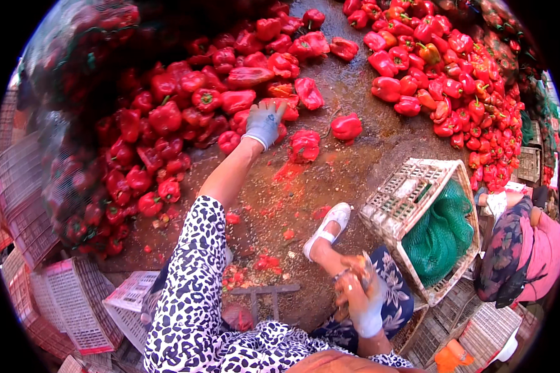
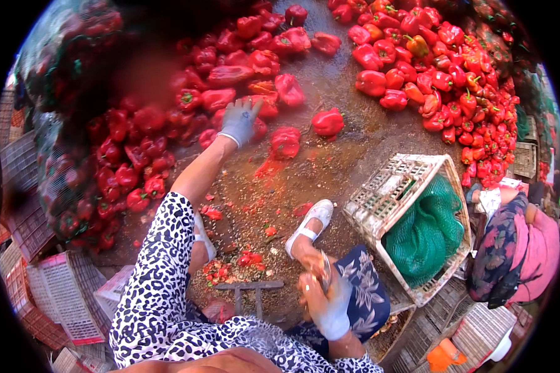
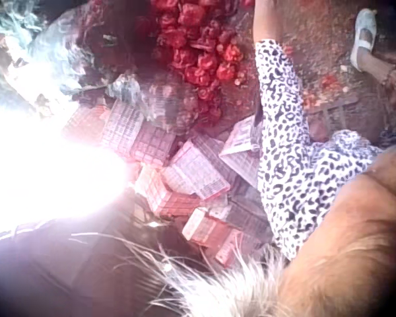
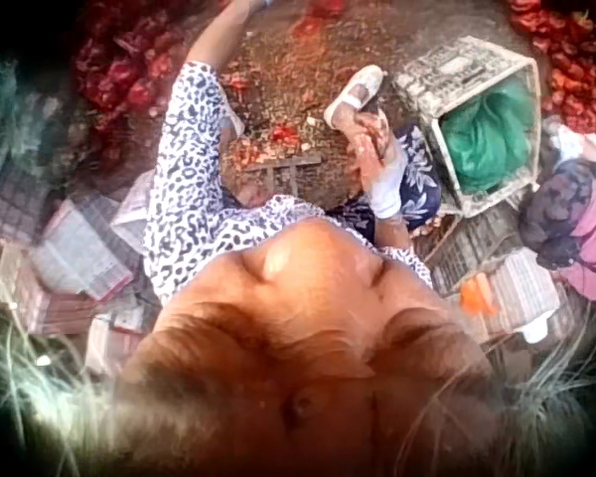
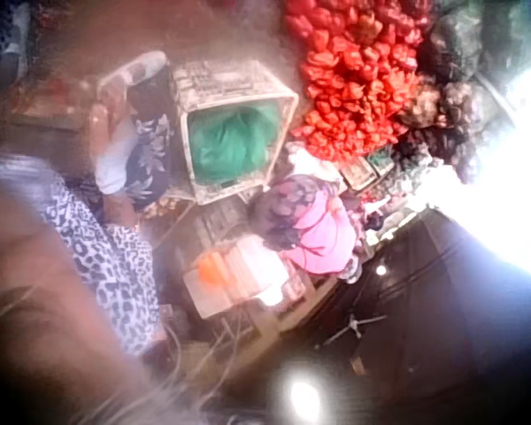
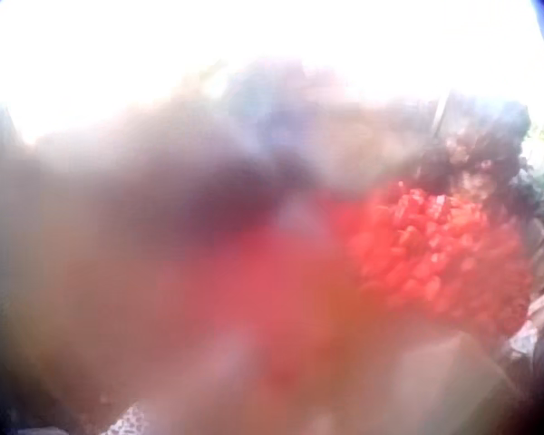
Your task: The person is removing the stems and seeds from red peppers using a knife by hand, placing the processed peppers into a white crate.
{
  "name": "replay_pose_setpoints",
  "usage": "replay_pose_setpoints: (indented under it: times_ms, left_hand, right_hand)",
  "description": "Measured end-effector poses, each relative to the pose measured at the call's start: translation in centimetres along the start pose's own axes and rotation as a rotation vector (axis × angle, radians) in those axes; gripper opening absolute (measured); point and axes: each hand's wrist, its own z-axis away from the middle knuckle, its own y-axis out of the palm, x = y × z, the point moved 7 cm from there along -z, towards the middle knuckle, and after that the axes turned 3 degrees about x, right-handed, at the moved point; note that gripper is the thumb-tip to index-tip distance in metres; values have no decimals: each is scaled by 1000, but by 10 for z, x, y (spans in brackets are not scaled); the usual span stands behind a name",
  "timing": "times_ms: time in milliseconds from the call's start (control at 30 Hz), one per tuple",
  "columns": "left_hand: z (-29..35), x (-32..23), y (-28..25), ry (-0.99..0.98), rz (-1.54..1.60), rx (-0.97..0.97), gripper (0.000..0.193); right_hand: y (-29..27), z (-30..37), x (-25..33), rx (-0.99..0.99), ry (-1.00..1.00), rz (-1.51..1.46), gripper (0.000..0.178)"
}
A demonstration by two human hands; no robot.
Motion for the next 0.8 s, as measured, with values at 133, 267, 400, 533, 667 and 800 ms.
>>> replay_pose_setpoints:
  times_ms: [133,267,400,533,667,800]
  left_hand:
    - [-48,-4,58,-10,-57,-40,89]
    - [-85,7,80,-66,-14,11,56]
    - [-93,29,82,-95,199,31,28]
    - [-48,31,40,37,428,-205,31]
    - [36,7,-60,252,638,-401,44]
    - [104,-21,-117,316,755,-199,36]
  right_hand:
    - [-7,-15,5,-45,86,36,30]
    - [-12,-18,-8,-16,99,-23,30]
    - [-10,-19,-4,-75,77,57,29]
    - [-5,-13,-12,-73,99,253,29]
    - [0,-13,-15,-113,-212,422,29]
    - [10,-5,21,-188,-427,504,30]
